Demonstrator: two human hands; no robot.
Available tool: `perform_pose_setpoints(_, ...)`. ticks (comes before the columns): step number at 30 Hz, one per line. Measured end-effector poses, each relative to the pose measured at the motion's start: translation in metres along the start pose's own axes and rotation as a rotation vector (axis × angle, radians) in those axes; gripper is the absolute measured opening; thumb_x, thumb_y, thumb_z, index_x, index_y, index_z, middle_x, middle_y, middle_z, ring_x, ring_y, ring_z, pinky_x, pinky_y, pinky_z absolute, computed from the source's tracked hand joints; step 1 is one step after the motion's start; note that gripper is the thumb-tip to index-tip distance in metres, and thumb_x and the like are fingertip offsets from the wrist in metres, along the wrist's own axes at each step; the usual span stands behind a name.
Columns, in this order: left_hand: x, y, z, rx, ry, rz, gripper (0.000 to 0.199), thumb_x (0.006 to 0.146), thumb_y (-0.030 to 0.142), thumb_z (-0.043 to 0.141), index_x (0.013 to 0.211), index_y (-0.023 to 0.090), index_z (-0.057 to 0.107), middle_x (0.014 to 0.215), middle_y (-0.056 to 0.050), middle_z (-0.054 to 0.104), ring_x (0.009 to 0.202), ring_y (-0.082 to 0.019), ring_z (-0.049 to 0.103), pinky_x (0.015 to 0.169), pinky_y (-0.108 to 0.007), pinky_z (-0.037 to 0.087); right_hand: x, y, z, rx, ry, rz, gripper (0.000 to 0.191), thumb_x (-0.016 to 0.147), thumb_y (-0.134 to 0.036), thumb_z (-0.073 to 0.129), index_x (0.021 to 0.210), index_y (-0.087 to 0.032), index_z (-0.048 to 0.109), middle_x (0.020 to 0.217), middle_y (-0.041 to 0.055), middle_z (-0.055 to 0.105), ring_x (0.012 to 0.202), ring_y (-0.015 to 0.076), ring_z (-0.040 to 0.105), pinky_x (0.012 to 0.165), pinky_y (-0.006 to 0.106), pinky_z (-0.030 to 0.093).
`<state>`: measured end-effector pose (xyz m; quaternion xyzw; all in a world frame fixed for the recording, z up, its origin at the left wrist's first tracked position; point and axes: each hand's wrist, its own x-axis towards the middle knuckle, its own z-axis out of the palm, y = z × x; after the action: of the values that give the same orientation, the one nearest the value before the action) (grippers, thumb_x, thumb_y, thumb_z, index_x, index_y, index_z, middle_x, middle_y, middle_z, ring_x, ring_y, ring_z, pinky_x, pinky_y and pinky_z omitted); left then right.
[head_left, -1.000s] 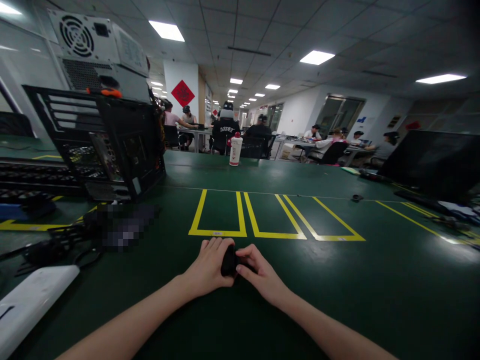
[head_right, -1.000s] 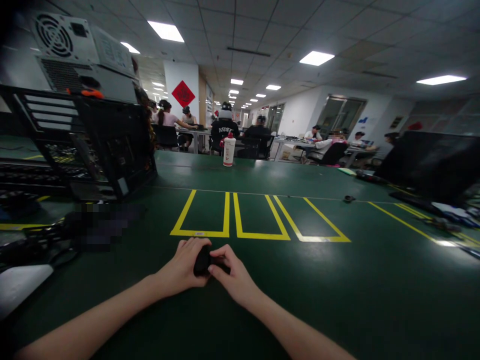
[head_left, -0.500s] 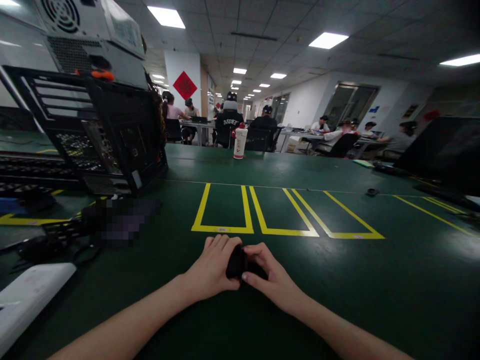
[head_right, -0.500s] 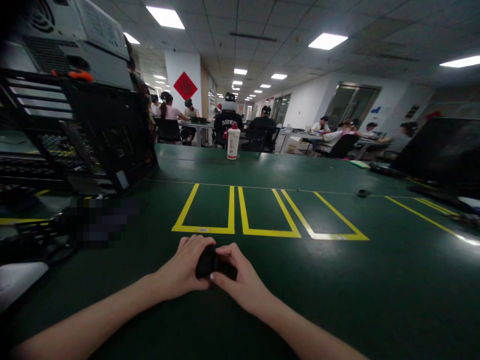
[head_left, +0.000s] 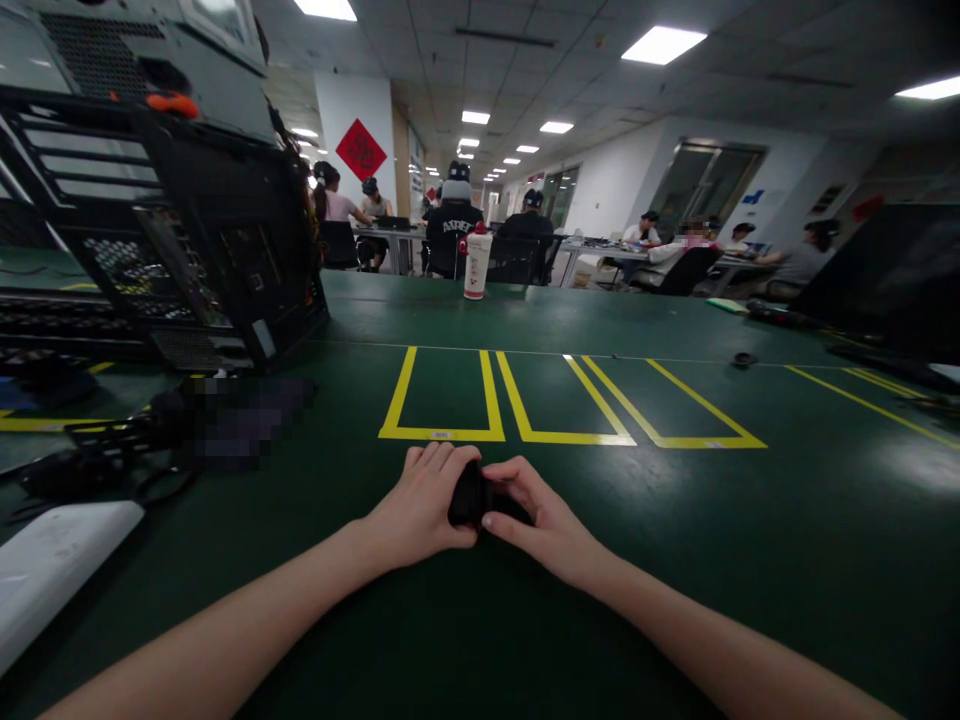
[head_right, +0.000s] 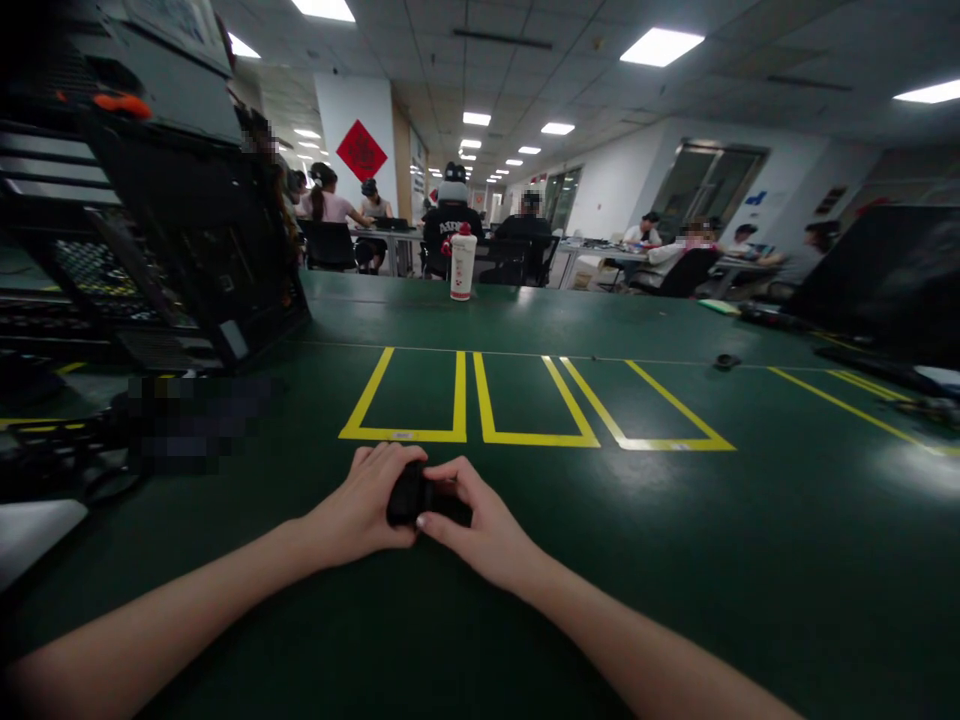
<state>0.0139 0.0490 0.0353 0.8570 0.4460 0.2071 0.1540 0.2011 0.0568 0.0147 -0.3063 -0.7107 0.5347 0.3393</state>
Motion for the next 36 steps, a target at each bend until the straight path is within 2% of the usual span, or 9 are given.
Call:
perform_pose_setpoints(3,0.0005,0.0,0.0002,0.004,0.002,-0.001,0.051,0.068,0.029,0.062,0.112,0.022,0.038,0.108,-0.006,0.048,0.1,-0.025,0.044,0.084,-0.039,0.033,-0.0002,-0.0007,0.0012,0.03,0.015,0.024,0.024,0.079,-0.022,0.053,0.102,-0.023,0.047,0.102,0.0024,0.05,0.1,0.0176,0.052,0.087,0.036,0.043)
perform_pose_setpoints(9,0.0005,-0.0009,0.0001,0.0,-0.007,-0.002,0.053,0.068,0.03,0.062,0.113,0.022,0.037,0.11,-0.006,0.048,0.1,-0.025,0.044,0.085,-0.04,0.033,0.0006,0.0011,-0.0006,0.023,0.017,0.066,0.038,0.077,-0.019,0.056,0.112,-0.025,0.043,0.114,0.0035,0.047,0.109,0.019,0.047,0.094,0.04,0.038)
perform_pose_setpoints(14,0.0008,-0.0015,0.0011,0.006,-0.006,0.0,0.054,0.066,0.028,0.063,0.112,0.022,0.037,0.108,-0.006,0.049,0.099,-0.025,0.045,0.084,-0.039,0.033,0.0005,0.0032,-0.0016,0.005,0.008,-0.025,0.035,0.074,-0.016,0.06,0.104,-0.024,0.046,0.108,0.0019,0.049,0.107,0.0177,0.048,0.096,0.038,0.037)
perform_pose_setpoints(18,0.002,-0.0011,0.0017,0.018,0.009,0.005,0.052,0.067,0.028,0.062,0.112,0.021,0.037,0.107,-0.006,0.049,0.099,-0.025,0.045,0.083,-0.039,0.033,0.0006,0.0027,0.0,0.05,0.012,0.015,0.025,0.079,-0.02,0.053,0.103,-0.023,0.046,0.106,0.0027,0.05,0.103,0.0172,0.051,0.089,0.036,0.042)
perform_pose_setpoints(23,0.0015,-0.0012,0.0017,0.004,0.004,0.008,0.053,0.068,0.029,0.062,0.114,0.022,0.036,0.11,-0.006,0.048,0.101,-0.025,0.045,0.085,-0.039,0.033,0.0007,0.0015,-0.0013,0.026,0.017,0.078,0.04,0.078,-0.018,0.055,0.114,-0.025,0.04,0.115,0.0039,0.046,0.111,0.0179,0.046,0.095,0.038,0.038)
perform_pose_setpoints(29,0.0006,-0.0011,0.0017,0.004,-0.003,-0.003,0.053,0.067,0.027,0.063,0.112,0.021,0.037,0.107,-0.005,0.049,0.099,-0.024,0.045,0.084,-0.039,0.033,-0.0004,0.0022,-0.0023,-0.017,0.002,-0.034,0.035,0.074,-0.015,0.059,0.105,-0.024,0.045,0.107,0.0018,0.049,0.107,0.0169,0.049,0.096,0.038,0.038)
perform_pose_setpoints(33,0.0011,-0.001,0.0012,0.004,0.001,-0.001,0.051,0.068,0.029,0.062,0.113,0.022,0.037,0.108,-0.005,0.049,0.099,-0.024,0.045,0.084,-0.039,0.033,-0.0001,0.0017,-0.0008,0.035,0.011,0.031,0.026,0.079,-0.019,0.054,0.103,-0.024,0.046,0.106,0.0021,0.05,0.104,0.017,0.051,0.09,0.037,0.043)
perform_pose_setpoints(36,0.0016,-0.0012,0.0012,0.003,0.001,0.004,0.052,0.068,0.029,0.062,0.113,0.022,0.037,0.109,-0.005,0.049,0.099,-0.024,0.045,0.084,-0.039,0.033,0.0008,0.0014,-0.0008,0.034,0.026,0.054,0.036,0.078,-0.017,0.054,0.111,-0.026,0.043,0.114,0.0031,0.047,0.11,0.0178,0.047,0.093,0.039,0.04)
